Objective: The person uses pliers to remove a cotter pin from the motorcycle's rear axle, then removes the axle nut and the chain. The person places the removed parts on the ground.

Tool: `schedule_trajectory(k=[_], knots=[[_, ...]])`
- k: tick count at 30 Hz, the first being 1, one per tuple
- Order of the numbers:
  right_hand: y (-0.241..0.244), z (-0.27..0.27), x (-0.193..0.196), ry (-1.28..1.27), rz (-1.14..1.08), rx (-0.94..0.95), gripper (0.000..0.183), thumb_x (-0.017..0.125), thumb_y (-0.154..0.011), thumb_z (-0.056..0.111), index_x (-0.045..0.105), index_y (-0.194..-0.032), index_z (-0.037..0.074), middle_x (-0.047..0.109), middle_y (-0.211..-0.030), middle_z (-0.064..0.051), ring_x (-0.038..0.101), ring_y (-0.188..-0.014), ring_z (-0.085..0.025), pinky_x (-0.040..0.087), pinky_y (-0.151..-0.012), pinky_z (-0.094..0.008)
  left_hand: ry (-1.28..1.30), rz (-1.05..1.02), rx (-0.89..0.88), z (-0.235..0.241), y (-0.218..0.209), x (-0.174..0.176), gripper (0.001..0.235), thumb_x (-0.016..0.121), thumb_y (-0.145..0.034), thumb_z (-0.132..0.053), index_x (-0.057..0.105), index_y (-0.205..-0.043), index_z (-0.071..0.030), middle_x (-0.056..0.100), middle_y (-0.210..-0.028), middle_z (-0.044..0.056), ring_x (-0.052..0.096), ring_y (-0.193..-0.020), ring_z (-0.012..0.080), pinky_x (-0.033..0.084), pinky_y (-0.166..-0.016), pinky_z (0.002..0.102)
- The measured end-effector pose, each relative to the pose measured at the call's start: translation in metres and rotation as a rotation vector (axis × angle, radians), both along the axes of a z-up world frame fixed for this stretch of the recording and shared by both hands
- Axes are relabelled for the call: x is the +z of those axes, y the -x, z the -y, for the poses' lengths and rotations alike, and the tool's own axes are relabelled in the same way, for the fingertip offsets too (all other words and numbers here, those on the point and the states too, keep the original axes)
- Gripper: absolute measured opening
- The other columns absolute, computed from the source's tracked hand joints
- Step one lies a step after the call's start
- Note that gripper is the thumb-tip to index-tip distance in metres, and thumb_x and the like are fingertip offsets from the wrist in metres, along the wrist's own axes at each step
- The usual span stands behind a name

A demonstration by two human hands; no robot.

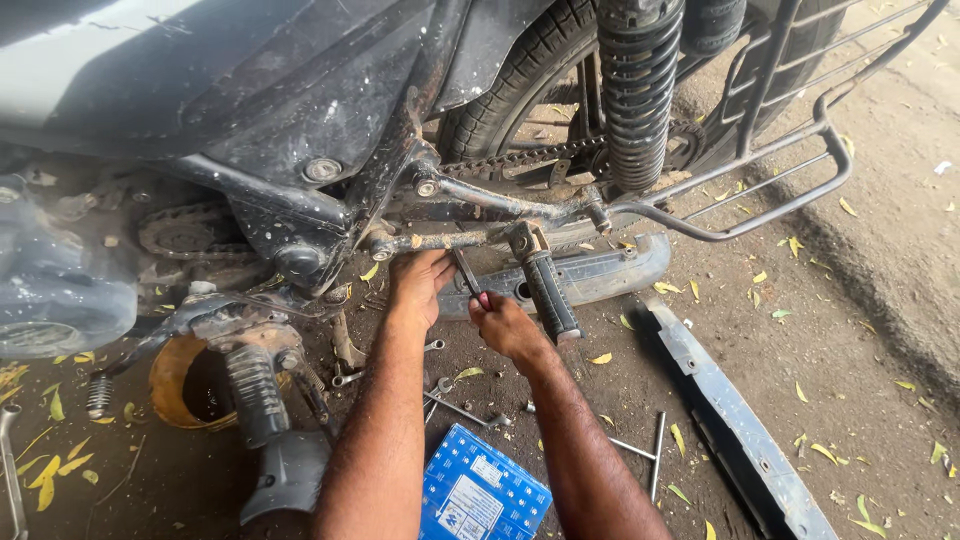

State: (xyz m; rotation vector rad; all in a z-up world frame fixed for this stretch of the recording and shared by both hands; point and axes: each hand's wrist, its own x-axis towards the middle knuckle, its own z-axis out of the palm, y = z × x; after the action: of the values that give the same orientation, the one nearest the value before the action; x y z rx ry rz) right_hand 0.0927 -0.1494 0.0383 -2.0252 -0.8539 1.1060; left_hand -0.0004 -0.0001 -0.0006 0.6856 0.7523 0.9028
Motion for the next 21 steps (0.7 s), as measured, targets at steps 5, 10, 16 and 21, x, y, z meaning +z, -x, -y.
schedule_trajectory(k=[5,10,16,21], knots=[[-0.004,0.005,-0.003,-0.046,-0.253,0.002,0.051,0.049,-0.105,0.044,0.061,-0.136,0.005,0.059,-0.093,-0.008,0.054,-0.08,-0.018,0.043,-0.071,-0.038,0.011,-0.031,0.0,-0.002,0.002,-0.002,0.024,0.071,-0.088,-0.008,0.066,-0.11,0.001,0.073,-0.109,0.015,0.072,-0.103,0.029,0.061,-0.092,0.044],[-0.006,0.015,0.006,-0.132,-0.793,0.018,0.051,0.036,-0.106,0.046,0.061,-0.127,0.007,0.061,-0.075,-0.006,0.056,-0.064,-0.017,0.048,-0.058,-0.034,-0.022,-0.061,-0.027,-0.001,0.006,0.005,0.018,0.072,-0.089,-0.009,0.067,-0.103,0.001,0.074,-0.106,0.017,0.074,-0.1,0.0287,0.062,-0.091,0.045],[-0.014,0.017,-0.012,-0.283,-1.458,0.109,0.054,0.036,-0.108,0.051,0.059,-0.128,0.006,0.062,-0.076,-0.006,0.054,-0.061,-0.015,0.045,-0.054,-0.029,0.137,-0.244,-0.081,0.027,0.012,0.049,0.016,0.062,-0.095,-0.018,0.066,-0.104,-0.006,0.074,-0.107,0.01,0.069,-0.101,0.024,0.053,-0.089,0.048],[-0.003,0.022,-0.008,-0.161,-0.949,-0.014,0.05,0.037,-0.109,0.045,0.06,-0.131,0.006,0.063,-0.08,-0.007,0.057,-0.068,-0.017,0.047,-0.059,-0.033,0.011,-0.019,-0.002,0.031,0.003,0.034,0.013,0.063,-0.094,-0.01,0.061,-0.102,0.0,0.073,-0.105,0.017,0.073,-0.101,0.0264,0.059,-0.096,0.041]])
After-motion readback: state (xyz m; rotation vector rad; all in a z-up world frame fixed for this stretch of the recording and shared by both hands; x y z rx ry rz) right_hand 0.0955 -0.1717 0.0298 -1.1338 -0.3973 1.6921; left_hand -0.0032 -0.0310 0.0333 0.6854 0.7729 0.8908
